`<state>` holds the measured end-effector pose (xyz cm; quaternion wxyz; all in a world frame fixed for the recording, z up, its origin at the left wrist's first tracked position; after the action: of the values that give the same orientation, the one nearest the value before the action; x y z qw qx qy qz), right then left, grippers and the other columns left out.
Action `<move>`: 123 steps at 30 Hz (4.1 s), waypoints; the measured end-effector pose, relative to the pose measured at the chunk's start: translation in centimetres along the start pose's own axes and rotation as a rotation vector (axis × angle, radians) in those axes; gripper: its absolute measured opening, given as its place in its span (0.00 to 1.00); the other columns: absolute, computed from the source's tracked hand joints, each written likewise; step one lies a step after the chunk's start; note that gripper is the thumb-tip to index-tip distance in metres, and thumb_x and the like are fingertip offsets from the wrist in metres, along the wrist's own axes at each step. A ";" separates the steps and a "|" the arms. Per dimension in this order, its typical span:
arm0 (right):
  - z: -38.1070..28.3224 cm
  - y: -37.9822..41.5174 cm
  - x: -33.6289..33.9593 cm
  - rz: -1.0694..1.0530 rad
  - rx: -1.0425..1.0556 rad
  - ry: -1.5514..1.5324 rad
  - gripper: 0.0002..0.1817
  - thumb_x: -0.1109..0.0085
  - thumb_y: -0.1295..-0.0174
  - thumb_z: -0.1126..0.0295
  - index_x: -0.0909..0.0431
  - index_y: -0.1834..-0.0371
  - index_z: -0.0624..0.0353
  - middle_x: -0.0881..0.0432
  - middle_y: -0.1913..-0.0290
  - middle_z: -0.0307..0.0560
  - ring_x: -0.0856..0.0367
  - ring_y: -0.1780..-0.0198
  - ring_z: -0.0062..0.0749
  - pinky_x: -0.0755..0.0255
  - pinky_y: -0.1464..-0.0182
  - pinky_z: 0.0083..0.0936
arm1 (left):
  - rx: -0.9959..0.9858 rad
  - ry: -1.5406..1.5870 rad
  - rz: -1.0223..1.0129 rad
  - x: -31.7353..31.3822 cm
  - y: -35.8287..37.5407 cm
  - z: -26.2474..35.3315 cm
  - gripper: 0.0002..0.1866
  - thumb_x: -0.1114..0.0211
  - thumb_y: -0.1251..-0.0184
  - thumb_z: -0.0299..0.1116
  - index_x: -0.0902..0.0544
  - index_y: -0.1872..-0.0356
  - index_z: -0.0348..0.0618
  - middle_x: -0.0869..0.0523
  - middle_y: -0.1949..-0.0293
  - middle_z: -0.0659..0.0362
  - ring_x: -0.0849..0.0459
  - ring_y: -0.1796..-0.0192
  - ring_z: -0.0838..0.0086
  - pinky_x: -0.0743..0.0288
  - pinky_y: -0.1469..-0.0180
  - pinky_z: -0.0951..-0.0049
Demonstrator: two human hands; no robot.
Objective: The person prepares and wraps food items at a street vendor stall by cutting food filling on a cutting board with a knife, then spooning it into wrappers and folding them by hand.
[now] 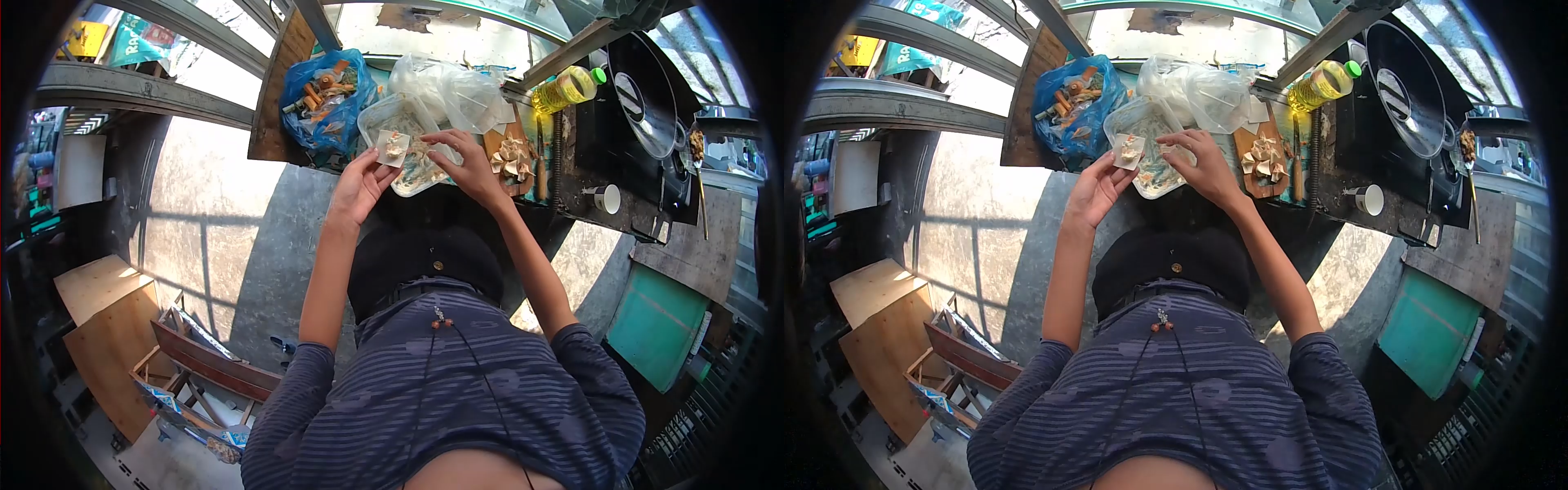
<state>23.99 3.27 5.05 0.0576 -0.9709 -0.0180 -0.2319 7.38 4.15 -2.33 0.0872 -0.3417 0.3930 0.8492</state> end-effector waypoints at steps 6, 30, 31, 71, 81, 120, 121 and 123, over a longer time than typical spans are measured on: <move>-0.1 1.0 -0.4 0.040 0.006 -0.002 0.15 0.37 0.41 0.65 0.19 0.53 0.59 0.20 0.52 0.48 0.26 0.47 0.42 0.34 0.43 0.33 | -0.104 -0.310 0.013 -1.8 0.4 -0.2 0.17 0.48 0.27 0.30 0.28 0.42 0.32 0.18 0.48 0.51 0.16 0.49 0.68 0.21 0.44 0.68; -0.4 6.5 10.4 0.211 0.149 0.067 0.12 0.32 0.48 0.67 0.15 0.58 0.51 0.16 0.61 0.36 0.23 0.54 0.31 0.37 0.47 0.29 | -0.232 -0.652 -0.084 -13.1 3.4 -6.2 0.18 0.45 0.30 0.25 0.25 0.41 0.33 0.18 0.48 0.54 0.17 0.49 0.75 0.25 0.43 0.76; 0.5 7.0 10.9 0.214 0.094 -0.038 0.12 0.32 0.47 0.68 0.15 0.59 0.52 0.16 0.62 0.37 0.23 0.55 0.31 0.36 0.48 0.29 | -0.224 -0.630 -0.104 -13.4 3.5 -6.7 0.18 0.45 0.31 0.24 0.25 0.41 0.33 0.18 0.48 0.53 0.18 0.48 0.75 0.25 0.42 0.75; 20.4 3.2 9.5 -0.071 -0.086 0.648 0.12 0.36 0.48 0.60 0.14 0.65 0.54 0.23 0.51 0.42 0.28 0.45 0.41 0.31 0.49 0.42 | -0.648 -1.215 0.266 -7.9 6.0 -12.5 0.15 0.39 0.35 0.23 0.20 0.47 0.39 0.14 0.55 0.55 0.13 0.59 0.75 0.21 0.56 0.77; 22.5 -1.4 14.7 0.071 -0.102 0.612 0.16 0.36 0.47 0.59 0.22 0.59 0.56 0.22 0.54 0.48 0.24 0.50 0.48 0.28 0.52 0.42 | -0.626 -1.181 0.384 -5.3 7.4 -11.6 0.13 0.41 0.33 0.25 0.19 0.48 0.40 0.14 0.57 0.55 0.14 0.61 0.71 0.20 0.57 0.72; 7.3 0.8 9.7 0.481 -0.158 0.090 0.11 0.44 0.35 0.68 0.20 0.55 0.62 0.18 0.63 0.46 0.21 0.61 0.30 0.28 0.54 0.26 | -0.230 -0.659 0.028 4.7 3.8 0.4 0.16 0.42 0.29 0.35 0.20 0.48 0.35 0.15 0.54 0.54 0.16 0.54 0.72 0.24 0.49 0.75; 4.2 0.6 7.0 0.396 -0.105 0.114 0.09 0.43 0.37 0.72 0.20 0.57 0.62 0.19 0.60 0.46 0.21 0.56 0.32 0.30 0.51 0.27 | -0.108 -0.528 -0.023 3.7 3.6 -0.3 0.16 0.42 0.28 0.36 0.21 0.47 0.35 0.15 0.53 0.54 0.16 0.53 0.71 0.24 0.48 0.74; -3.5 -0.4 0.8 0.085 0.144 0.178 0.10 0.39 0.43 0.74 0.18 0.58 0.56 0.20 0.54 0.44 0.25 0.47 0.40 0.33 0.43 0.32 | 0.084 -0.284 -0.116 2.1 3.4 -1.4 0.18 0.42 0.28 0.37 0.22 0.46 0.35 0.16 0.52 0.53 0.16 0.52 0.71 0.23 0.47 0.73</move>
<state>23.11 3.26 8.55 0.1386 -0.9396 0.0118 -0.3126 5.12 0.55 -2.30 0.2052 -0.2365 0.3914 0.8653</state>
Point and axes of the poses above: each hand's wrist, its own y-axis away from the middle knuckle, its own x-axis out of the back of the hand, z = x × y, the point moved 10 cm from there along -y, towards the middle knuckle
